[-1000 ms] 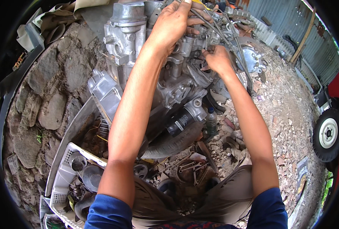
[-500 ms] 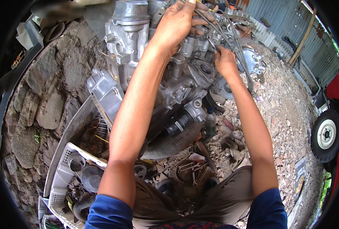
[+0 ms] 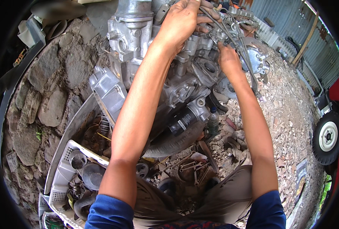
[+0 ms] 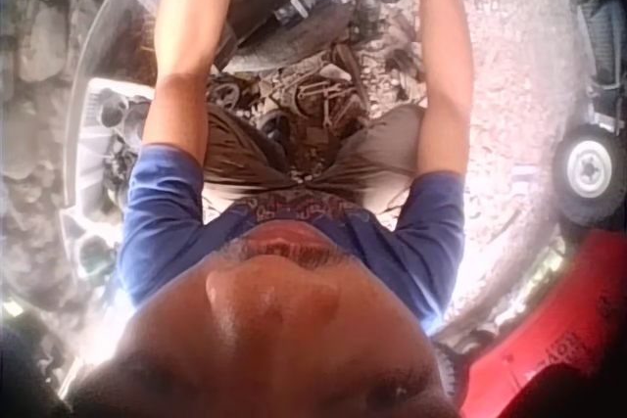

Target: The person is sitting on the ground and using a wrench to tighten bolts on a car engine block. They manipulate the tool with both hands to secure fasteners on the engine's surface.

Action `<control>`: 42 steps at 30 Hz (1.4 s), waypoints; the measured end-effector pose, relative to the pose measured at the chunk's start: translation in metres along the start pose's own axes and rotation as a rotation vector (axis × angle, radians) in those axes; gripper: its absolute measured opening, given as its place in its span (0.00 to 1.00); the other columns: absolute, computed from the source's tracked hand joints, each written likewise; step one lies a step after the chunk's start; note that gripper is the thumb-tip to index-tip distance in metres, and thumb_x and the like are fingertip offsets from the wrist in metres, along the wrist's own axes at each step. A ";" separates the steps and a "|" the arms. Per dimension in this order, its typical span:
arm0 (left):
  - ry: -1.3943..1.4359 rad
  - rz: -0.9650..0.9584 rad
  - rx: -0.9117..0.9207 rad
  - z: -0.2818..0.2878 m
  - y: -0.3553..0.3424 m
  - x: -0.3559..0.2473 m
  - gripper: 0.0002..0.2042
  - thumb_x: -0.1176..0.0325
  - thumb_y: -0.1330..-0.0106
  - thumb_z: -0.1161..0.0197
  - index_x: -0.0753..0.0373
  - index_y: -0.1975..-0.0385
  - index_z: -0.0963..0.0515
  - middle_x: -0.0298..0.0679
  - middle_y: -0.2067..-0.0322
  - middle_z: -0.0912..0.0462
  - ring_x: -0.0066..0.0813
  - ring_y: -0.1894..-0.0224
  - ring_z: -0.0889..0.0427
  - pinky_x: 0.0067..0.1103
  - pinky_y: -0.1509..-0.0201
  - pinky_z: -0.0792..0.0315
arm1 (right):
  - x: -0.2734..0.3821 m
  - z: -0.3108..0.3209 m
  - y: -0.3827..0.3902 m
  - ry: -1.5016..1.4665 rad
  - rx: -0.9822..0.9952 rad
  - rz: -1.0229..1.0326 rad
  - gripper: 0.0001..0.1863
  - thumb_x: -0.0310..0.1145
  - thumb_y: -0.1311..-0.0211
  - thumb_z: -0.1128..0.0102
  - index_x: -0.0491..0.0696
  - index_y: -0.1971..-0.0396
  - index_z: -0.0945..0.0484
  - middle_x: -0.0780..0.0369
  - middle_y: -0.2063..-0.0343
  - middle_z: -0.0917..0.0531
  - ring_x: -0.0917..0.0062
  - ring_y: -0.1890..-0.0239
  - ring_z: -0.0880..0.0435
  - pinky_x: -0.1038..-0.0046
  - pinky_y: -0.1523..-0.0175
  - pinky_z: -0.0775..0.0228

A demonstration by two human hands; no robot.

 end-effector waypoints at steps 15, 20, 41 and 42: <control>-0.009 0.022 0.001 -0.005 -0.001 0.000 0.18 0.55 0.23 0.58 0.63 0.55 0.26 0.41 0.64 0.16 0.23 0.65 0.18 0.19 0.65 0.26 | 0.016 -0.013 -0.005 -0.071 -0.031 -0.046 0.11 0.31 0.44 0.41 0.38 0.69 0.18 0.44 0.68 0.17 0.48 0.60 0.17 0.56 0.52 0.24; -0.034 0.000 -0.021 -0.001 -0.005 0.000 0.19 0.55 0.23 0.58 0.64 0.55 0.26 0.42 0.64 0.16 0.24 0.65 0.18 0.19 0.66 0.26 | 0.025 -0.005 -0.009 -0.097 0.023 -0.141 0.14 0.33 0.43 0.41 0.36 0.68 0.18 0.42 0.64 0.18 0.48 0.57 0.18 0.58 0.48 0.26; 0.032 -0.032 0.008 -0.005 -0.006 0.002 0.19 0.54 0.23 0.56 0.63 0.57 0.25 0.38 0.68 0.16 0.21 0.66 0.18 0.16 0.67 0.28 | 0.017 -0.004 -0.004 -0.216 -0.135 -0.073 0.14 0.33 0.41 0.38 0.36 0.78 0.21 0.43 0.77 0.20 0.46 0.68 0.19 0.54 0.60 0.28; 0.039 -0.030 0.008 -0.004 -0.006 0.003 0.19 0.54 0.23 0.56 0.63 0.57 0.25 0.38 0.67 0.16 0.21 0.66 0.18 0.16 0.67 0.28 | 0.021 -0.001 -0.004 -0.259 -0.112 -0.077 0.14 0.33 0.41 0.38 0.36 0.78 0.21 0.43 0.77 0.20 0.44 0.68 0.20 0.53 0.59 0.28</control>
Point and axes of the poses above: each hand's wrist, its own y-axis away from the middle knuckle, its own z-axis out of the back of the hand, x = y × z, the point moved 8 cm from there along -y, towards the middle knuckle
